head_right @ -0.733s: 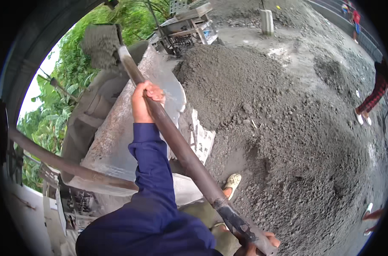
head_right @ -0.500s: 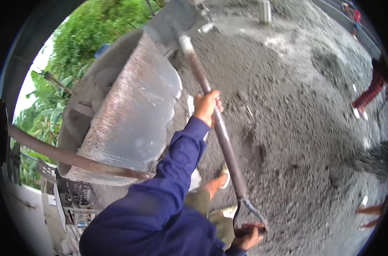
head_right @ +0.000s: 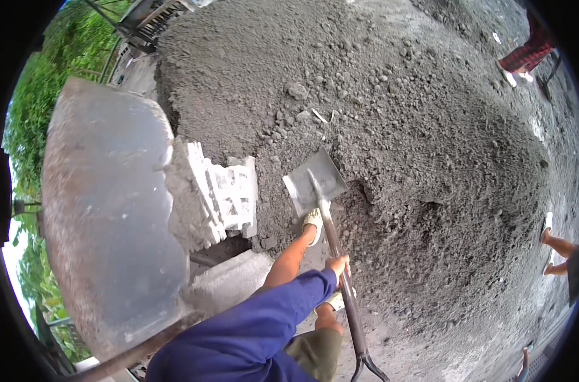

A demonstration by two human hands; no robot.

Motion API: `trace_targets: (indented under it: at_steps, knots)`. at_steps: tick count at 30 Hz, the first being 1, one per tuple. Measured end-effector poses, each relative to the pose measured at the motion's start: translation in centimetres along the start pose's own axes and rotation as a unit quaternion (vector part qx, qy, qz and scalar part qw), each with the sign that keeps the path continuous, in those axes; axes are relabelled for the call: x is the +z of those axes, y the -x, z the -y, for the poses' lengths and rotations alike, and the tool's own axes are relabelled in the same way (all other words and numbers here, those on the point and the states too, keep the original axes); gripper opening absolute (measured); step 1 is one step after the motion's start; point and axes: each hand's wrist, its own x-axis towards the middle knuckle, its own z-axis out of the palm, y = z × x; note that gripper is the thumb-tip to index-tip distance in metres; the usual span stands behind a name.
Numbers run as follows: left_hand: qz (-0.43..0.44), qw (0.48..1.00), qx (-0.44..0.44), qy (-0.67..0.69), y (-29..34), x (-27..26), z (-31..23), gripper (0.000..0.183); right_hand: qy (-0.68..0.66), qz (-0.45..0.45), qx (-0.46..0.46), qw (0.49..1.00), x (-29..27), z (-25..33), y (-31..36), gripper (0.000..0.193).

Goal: Shoveling concrete mix and using a hoe to mix it in a construction environment.

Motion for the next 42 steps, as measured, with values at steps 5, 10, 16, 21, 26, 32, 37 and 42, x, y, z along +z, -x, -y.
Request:
trace_targets:
  at_steps: [5,10,16,21,26,32,37,42]
  knots:
    - [-0.055,0.996,-0.067,0.008,-9.8,-2.3,-4.5,0.017,0.055,-0.021,0.060,0.996,10.9,0.6,-3.7,0.015]
    - [-0.060,0.998,-0.025,0.002,-18.6,-1.2,-18.8,0.013,0.011,-0.015,0.055,0.998,20.5,-8.2,-13.5,0.012]
    - [-0.086,0.991,0.100,-0.019,-27.8,-4.9,-21.6,0.020,-0.070,0.059,0.039,0.995,28.0,-16.6,-20.8,0.018]
    - [-0.038,0.994,0.101,0.014,-22.9,-1.3,-20.8,0.014,-0.124,0.069,0.037,0.989,23.9,-16.9,-24.3,0.016]
    - [-0.016,0.986,0.151,0.063,-8.5,-3.3,-25.8,0.014,-0.194,0.172,0.018,0.966,21.3,-13.5,-19.0,0.015]
    - [0.047,0.926,0.374,-0.012,20.6,-7.9,-36.9,0.019,-0.310,0.386,0.040,0.868,18.9,-4.1,0.0,0.025]
    - [0.173,0.850,0.496,0.042,42.5,-7.3,-39.2,0.023,-0.348,0.520,-0.013,0.780,12.9,7.4,5.9,0.039]
    - [0.296,0.767,0.559,0.105,54.5,-11.8,-36.4,0.024,-0.259,0.545,-0.261,0.754,9.2,11.4,10.2,0.041]
